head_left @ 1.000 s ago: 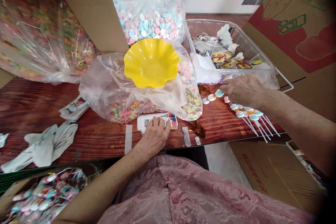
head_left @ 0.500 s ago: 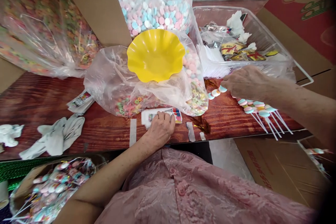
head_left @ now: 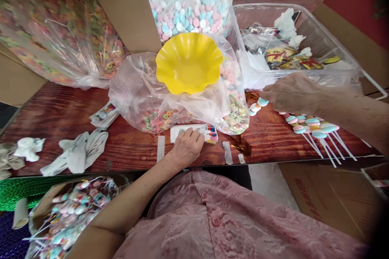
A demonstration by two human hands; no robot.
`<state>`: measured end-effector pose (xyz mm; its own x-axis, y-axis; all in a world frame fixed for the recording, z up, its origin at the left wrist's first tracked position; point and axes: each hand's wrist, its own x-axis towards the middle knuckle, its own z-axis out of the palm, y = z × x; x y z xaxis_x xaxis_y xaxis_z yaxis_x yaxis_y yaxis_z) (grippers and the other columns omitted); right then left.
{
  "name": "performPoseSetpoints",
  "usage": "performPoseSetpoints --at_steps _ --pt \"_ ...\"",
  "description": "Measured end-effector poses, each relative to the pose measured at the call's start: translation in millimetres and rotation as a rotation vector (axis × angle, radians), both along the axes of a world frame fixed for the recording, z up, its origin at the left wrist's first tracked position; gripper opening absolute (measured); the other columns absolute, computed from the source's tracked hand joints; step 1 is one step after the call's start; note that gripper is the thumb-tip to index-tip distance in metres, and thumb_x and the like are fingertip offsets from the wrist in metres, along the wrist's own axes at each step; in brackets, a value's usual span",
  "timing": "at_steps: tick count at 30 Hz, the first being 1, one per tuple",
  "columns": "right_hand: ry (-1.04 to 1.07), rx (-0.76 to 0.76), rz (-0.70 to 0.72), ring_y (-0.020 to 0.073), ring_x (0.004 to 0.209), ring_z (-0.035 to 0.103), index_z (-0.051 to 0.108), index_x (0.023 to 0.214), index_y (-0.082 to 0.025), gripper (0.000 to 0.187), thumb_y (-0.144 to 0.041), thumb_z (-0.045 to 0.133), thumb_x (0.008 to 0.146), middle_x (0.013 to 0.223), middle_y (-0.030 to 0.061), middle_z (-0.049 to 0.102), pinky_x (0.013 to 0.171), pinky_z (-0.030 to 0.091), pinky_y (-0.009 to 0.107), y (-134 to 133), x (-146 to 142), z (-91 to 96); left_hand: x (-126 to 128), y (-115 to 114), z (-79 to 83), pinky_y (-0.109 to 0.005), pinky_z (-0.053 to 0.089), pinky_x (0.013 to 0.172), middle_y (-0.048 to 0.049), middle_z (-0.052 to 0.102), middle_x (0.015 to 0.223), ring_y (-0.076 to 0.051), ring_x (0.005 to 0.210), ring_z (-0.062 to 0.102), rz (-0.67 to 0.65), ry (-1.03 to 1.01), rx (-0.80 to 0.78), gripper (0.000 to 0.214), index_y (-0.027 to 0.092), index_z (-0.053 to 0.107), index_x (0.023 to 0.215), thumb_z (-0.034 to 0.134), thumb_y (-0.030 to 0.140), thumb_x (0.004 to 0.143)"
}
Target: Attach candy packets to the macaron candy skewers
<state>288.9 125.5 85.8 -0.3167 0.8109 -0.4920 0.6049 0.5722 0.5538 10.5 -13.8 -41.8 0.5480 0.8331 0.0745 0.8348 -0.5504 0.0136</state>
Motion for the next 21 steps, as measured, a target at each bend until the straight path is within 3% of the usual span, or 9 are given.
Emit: performPoseSetpoints --at_steps 5,13,17,21 --pt "0.032 -0.018 -0.013 0.0236 0.085 0.067 0.066 0.094 -0.013 0.022 -0.004 0.049 0.084 0.09 0.0126 0.071 0.074 0.042 0.035 -8 0 3.2 2 -6 -0.6 -0.038 0.046 0.079 -0.0115 0.063 0.102 -0.026 0.098 0.052 0.061 -0.075 0.03 0.017 0.015 0.065 0.094 0.051 0.009 0.087" --pt "0.102 -0.013 0.041 0.0207 0.082 0.065 0.067 0.095 -0.01 0.022 -0.006 0.049 0.084 0.092 0.0113 0.072 0.075 0.041 0.033 -10 -6 2.2 -2 11 -7.6 -0.035 0.043 0.076 -0.0096 0.062 0.083 -0.022 0.084 0.051 0.125 -0.205 0.039 0.023 0.015 0.064 0.074 0.048 0.01 0.089" --pt "0.191 0.088 -0.035 0.0185 0.074 0.063 0.068 0.082 -0.012 0.015 -0.006 0.055 0.079 0.083 0.0112 0.072 0.072 0.04 0.033 0 11 -7.8 -10 11 -11.0 -0.034 0.045 0.079 -0.0085 0.062 0.08 -0.021 0.082 0.052 0.066 -0.213 0.038 0.024 0.015 0.064 0.073 0.049 0.013 0.092" --pt "0.346 0.142 -0.06 0.0163 0.06 0.057 0.063 0.061 -0.015 0.015 -0.003 0.065 0.069 0.066 0.0084 0.067 0.067 0.036 0.031 5 43 -27.0 -17 -3 -6.4 -0.035 0.047 0.078 -0.0093 0.065 0.093 -0.023 0.091 0.053 0.024 -0.152 0.038 0.017 0.015 0.066 0.089 0.05 0.011 0.092"
